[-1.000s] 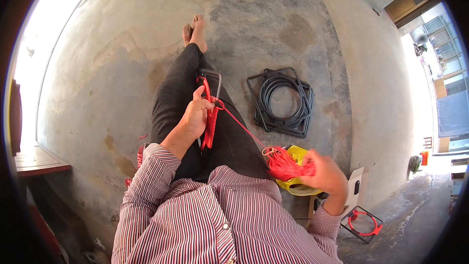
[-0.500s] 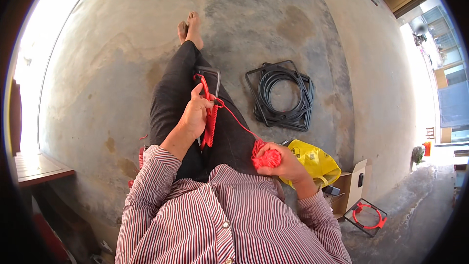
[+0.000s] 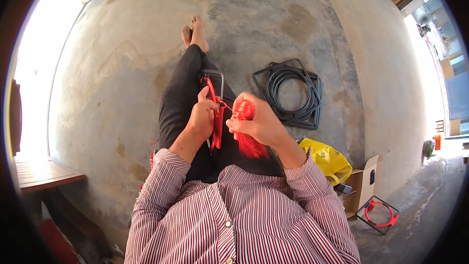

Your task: Winding red plastic twine around a frame and creating a bundle while sitting on the floor.

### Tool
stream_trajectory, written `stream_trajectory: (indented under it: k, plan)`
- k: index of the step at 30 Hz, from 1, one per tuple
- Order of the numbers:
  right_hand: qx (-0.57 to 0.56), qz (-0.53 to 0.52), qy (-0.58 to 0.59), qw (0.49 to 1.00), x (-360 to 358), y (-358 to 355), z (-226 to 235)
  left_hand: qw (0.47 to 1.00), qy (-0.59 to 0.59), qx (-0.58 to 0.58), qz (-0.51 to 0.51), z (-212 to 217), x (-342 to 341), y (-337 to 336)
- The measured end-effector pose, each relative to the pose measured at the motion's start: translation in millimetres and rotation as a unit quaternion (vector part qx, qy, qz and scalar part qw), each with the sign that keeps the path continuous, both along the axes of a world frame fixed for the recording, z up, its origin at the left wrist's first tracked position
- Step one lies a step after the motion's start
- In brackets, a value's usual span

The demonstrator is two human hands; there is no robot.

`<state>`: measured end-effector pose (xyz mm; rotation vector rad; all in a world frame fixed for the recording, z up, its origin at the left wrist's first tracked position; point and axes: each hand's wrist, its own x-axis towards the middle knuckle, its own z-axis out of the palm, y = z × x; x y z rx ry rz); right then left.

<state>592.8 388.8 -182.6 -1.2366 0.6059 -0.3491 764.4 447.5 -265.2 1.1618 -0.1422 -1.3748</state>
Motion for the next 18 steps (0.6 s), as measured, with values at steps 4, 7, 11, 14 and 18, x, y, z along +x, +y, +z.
stream_trajectory:
  k: [4,7,11,14,18]
  plan:
    - [-0.153,0.075,0.036,0.985,2,26,12,0.999,0.023,0.02,0.022,0,0,-4]
    - [-0.061,0.049,0.051,0.996,0,42,14,0.999,-0.004,0.038,-0.005,6,2,-3]
    - [0.12,0.006,-0.025,0.992,-6,28,34,0.938,-0.346,-0.003,0.01,-8,1,3]
    - [0.198,0.077,-0.201,0.956,-13,29,52,0.755,-0.641,-0.139,0.0,33,-8,11]
    - [-0.052,0.227,-0.149,0.961,-17,-15,28,0.88,-0.445,-0.111,-0.124,62,8,19]
